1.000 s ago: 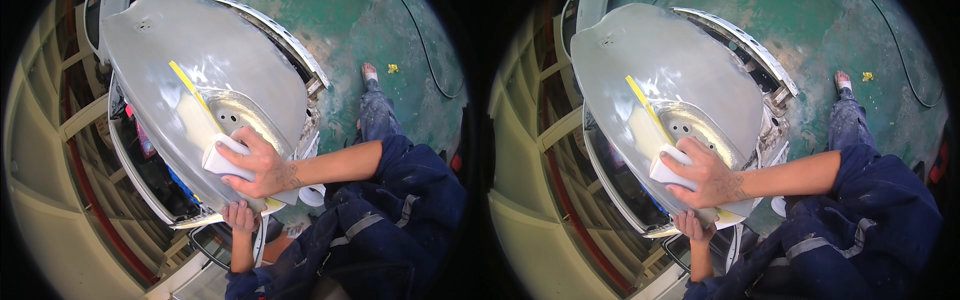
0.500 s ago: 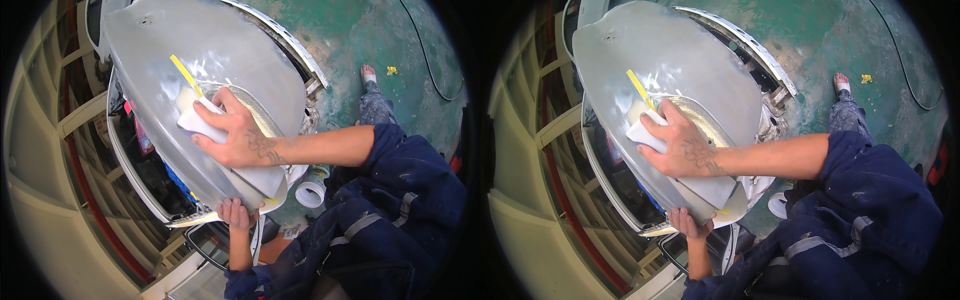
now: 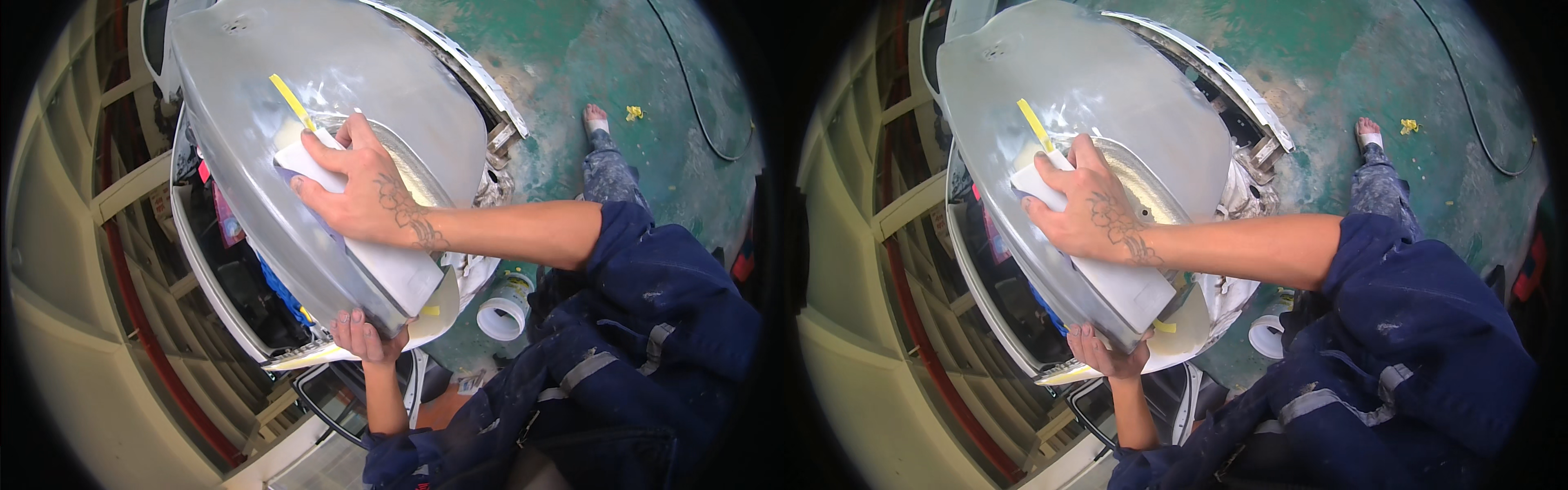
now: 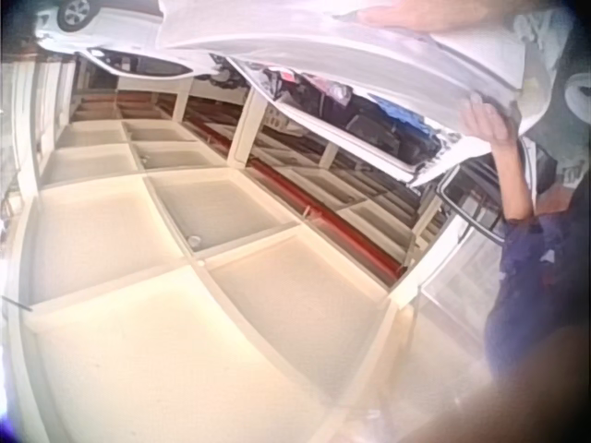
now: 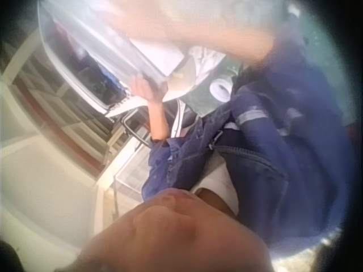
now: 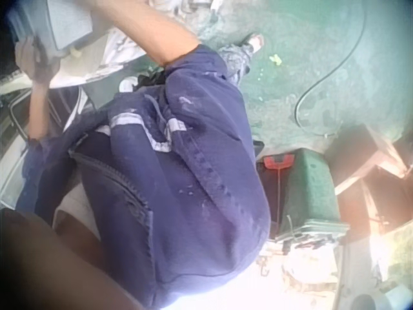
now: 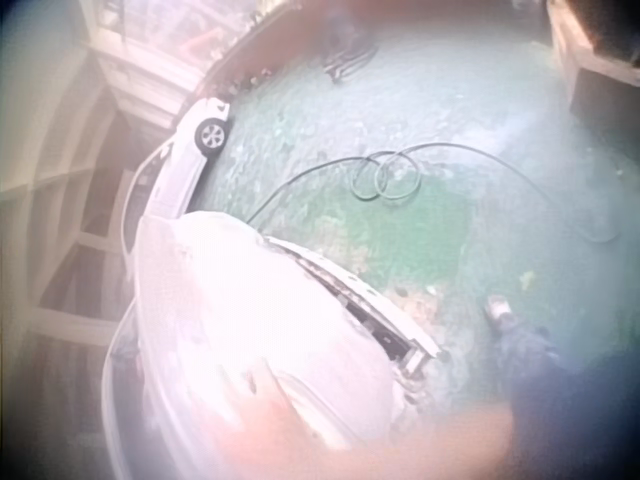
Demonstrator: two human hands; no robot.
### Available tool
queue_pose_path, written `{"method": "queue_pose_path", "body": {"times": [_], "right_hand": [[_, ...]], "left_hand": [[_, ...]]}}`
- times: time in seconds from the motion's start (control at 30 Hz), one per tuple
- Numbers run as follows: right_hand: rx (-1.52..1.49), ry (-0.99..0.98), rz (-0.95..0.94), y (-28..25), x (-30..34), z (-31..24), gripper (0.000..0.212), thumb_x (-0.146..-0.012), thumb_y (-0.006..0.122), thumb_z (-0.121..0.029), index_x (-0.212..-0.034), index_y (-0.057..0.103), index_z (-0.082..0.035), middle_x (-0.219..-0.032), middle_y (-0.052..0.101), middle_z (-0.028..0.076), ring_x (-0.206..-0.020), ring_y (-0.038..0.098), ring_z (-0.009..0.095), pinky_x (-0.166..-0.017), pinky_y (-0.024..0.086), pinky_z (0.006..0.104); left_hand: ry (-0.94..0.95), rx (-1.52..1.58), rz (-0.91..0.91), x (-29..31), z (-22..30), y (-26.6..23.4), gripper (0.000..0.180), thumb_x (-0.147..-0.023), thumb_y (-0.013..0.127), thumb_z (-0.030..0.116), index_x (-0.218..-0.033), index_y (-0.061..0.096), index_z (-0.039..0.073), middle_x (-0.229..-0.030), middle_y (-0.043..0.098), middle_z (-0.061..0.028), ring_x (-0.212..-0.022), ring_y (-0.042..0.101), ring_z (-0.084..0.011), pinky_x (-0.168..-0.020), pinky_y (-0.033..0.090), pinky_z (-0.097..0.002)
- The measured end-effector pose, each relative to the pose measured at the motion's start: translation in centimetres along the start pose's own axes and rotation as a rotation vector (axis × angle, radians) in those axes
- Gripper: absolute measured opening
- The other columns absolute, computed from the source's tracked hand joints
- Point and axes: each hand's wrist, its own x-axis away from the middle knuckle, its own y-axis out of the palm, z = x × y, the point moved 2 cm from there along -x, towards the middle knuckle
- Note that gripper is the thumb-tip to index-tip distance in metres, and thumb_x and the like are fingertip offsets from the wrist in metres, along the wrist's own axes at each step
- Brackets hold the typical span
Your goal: The person sands a white car bumper with a sanding block, focusing on a taped-off section. They repeatedly rub the surface, pause to feel the texture, and later use an air blower to remove dust before applying more masking tape.
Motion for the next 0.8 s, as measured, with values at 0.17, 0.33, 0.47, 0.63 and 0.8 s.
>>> {"method": "queue_pose_path", "body": {"times": [0.17,0.33,0.47,0.63,0.8], "right_hand": [[-0.094,-0.122,-0.103,-2.3,10.7,0.8,0.055,-0.084,0.077,-0.025,-0.129,0.067,0.004,-0.107,0.050,0.022,-0.096,0.057,0.034,-0.084,0.050,0.0412],[-0.073,-0.005,-0.035,-0.4,0.6,0.4,0.056,-0.084,0.077,-0.025,-0.129,0.067,0.006,-0.106,0.050,0.023,-0.099,0.058,0.037,-0.086,0.051,0.0428],[-0.115,0.024,-0.066,-2.0,8.5,0.9,0.057,-0.084,0.078,-0.033,-0.129,0.070,0.001,-0.107,0.050,0.021,-0.096,0.057,0.032,-0.086,0.050,0.0395],[-0.041,-0.012,-0.099,-2.1,6.6,1.1,0.056,-0.084,0.079,-0.029,-0.129,0.070,0.002,-0.104,0.049,0.018,-0.094,0.056,0.028,-0.084,0.048,0.0369],[0.007,0.097,-0.058,-1.0,0.4,0.4,0.053,-0.082,0.080,-0.021,-0.127,0.070,0.005,-0.099,0.048,0.016,-0.092,0.055,0.027,-0.081,0.048,0.0358]], "left_hand": [[-0.040,0.024,0.073,0.5,0.3,-0.3,0.070,-0.096,0.067,0.049,-0.144,0.039,0.008,-0.142,0.051,-0.0166,-0.132,0.052,-0.0429,-0.112,0.039,-0.0599],[-0.051,0.099,0.143,-1.2,0.2,0.4,0.081,-0.098,0.059,0.062,-0.151,0.036,0.005,-0.142,0.051,-0.0191,-0.131,0.052,-0.0446,-0.108,0.042,-0.0600],[-0.055,0.110,0.131,-0.3,-0.2,-0.5,0.082,-0.102,0.049,0.062,-0.152,0.033,-0.002,-0.145,0.048,-0.0245,-0.134,0.050,-0.0460,-0.112,0.042,-0.0619],[-0.028,0.134,0.099,-0.9,-0.1,-0.2,0.081,-0.103,0.048,0.062,-0.153,0.035,0.001,-0.147,0.048,-0.0228,-0.134,0.049,-0.0461,-0.112,0.041,-0.0630],[-0.016,0.092,0.051,-1.5,0.2,-0.3,0.082,-0.102,0.048,0.064,-0.151,0.036,0.000,-0.145,0.049,-0.0224,-0.133,0.049,-0.0461,-0.111,0.042,-0.0623]]}}
